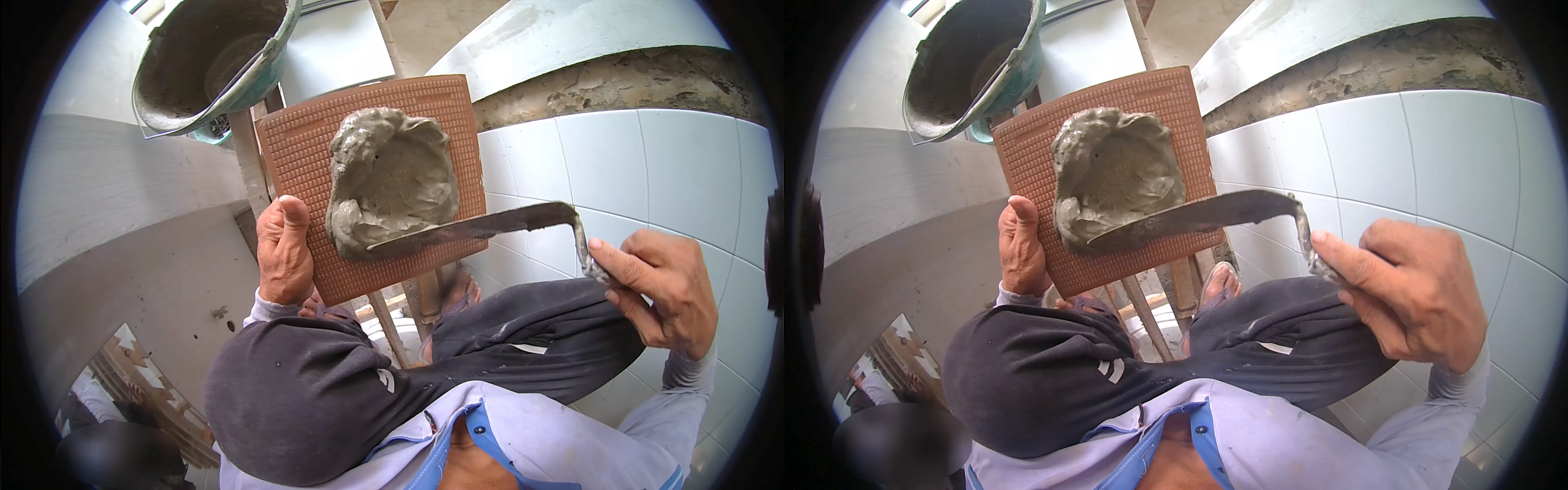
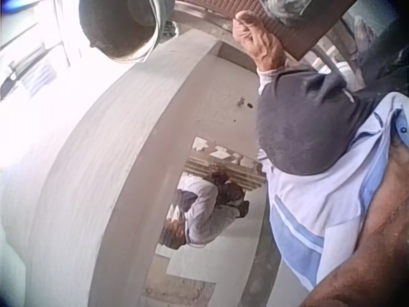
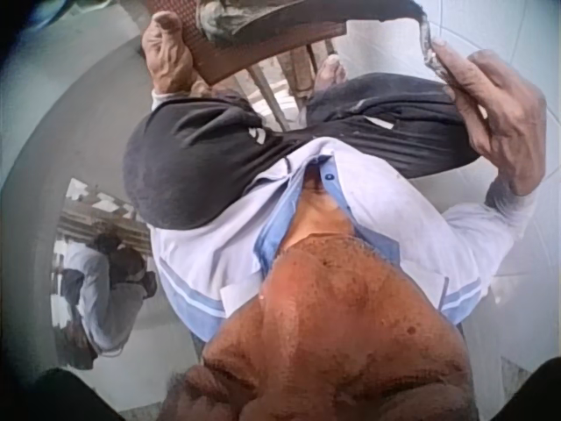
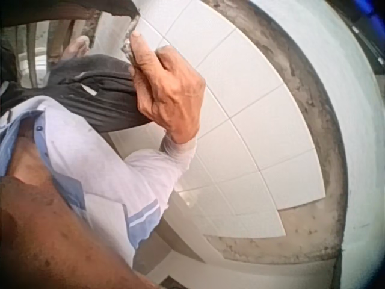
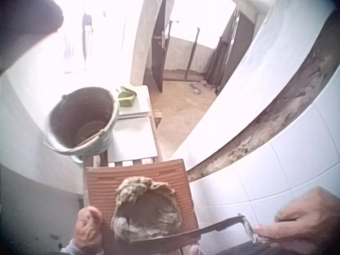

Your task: The person scoops cement from a bucket onto a tile, spreads it with a trowel, and presses the tile onto the ceiling. They adjust the tile position and tap it with a wooden stick to secure it, then apply more cement to the edges.

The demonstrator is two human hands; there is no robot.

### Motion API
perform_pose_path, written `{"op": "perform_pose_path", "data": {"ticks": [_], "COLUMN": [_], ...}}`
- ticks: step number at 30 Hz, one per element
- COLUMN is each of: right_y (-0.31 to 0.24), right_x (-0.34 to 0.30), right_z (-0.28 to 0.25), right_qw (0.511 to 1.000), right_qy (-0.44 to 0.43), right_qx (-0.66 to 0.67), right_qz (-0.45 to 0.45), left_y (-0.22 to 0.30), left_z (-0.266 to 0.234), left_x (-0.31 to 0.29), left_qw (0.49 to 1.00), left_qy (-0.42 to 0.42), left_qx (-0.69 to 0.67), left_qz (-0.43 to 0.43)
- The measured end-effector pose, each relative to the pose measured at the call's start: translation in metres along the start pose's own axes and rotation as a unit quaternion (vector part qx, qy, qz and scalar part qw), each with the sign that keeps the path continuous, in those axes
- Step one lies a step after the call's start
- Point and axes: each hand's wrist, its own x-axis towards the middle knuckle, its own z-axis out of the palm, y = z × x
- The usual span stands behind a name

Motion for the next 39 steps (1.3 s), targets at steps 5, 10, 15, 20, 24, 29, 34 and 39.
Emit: {"op": "perform_pose_path", "data": {"ticks": [5, 10, 15, 20, 24, 29, 34, 39], "right_y": [0.01, 0.018, 0.015, 0.001, 0.001, 0.004, -0.007, -0.01], "right_x": [0.005, 0.006, -0.001, 0.013, 0.007, 0.0, 0.02, 0.051], "right_z": [0.008, -0.002, -0.011, 0.001, 0.001, 0.0, 0.001, 0.006], "right_qw": [0.998, 0.993, 0.991, 0.999, 0.997, 0.961, 0.89, 0.907], "right_qy": [0.046, 0.035, 0.011, 0.002, 0.043, 0.015, -0.115, -0.148], "right_qx": [0.02, 0.094, 0.131, 0.03, 0.051, 0.26, 0.414, 0.382], "right_qz": [0.032, 0.06, 0.008, 0.018, 0.049, 0.091, 0.154, 0.1], "left_y": [0.007, 0.024, 0.035, 0.037, 0.026, 0.031, 0.044, 0.025], "left_z": [0.003, 0.015, 0.02, 0.028, 0.019, 0.02, 0.031, 0.024], "left_x": [-0.002, -0.001, 0.006, 0.008, 0.01, 0.009, 0.011, 0.015], "left_qw": [0.999, 0.998, 0.993, 0.995, 0.998, 0.998, 0.996, 0.997], "left_qy": [-0.007, 0.014, 0.017, -0.011, -0.003, 0.011, -0.001, -0.002], "left_qx": [-0.038, -0.06, -0.116, -0.1, -0.063, -0.042, -0.063, -0.062], "left_qz": [0.015, 0.018, -0.021, 0.005, 0.023, 0.053, 0.064, 0.043]}}
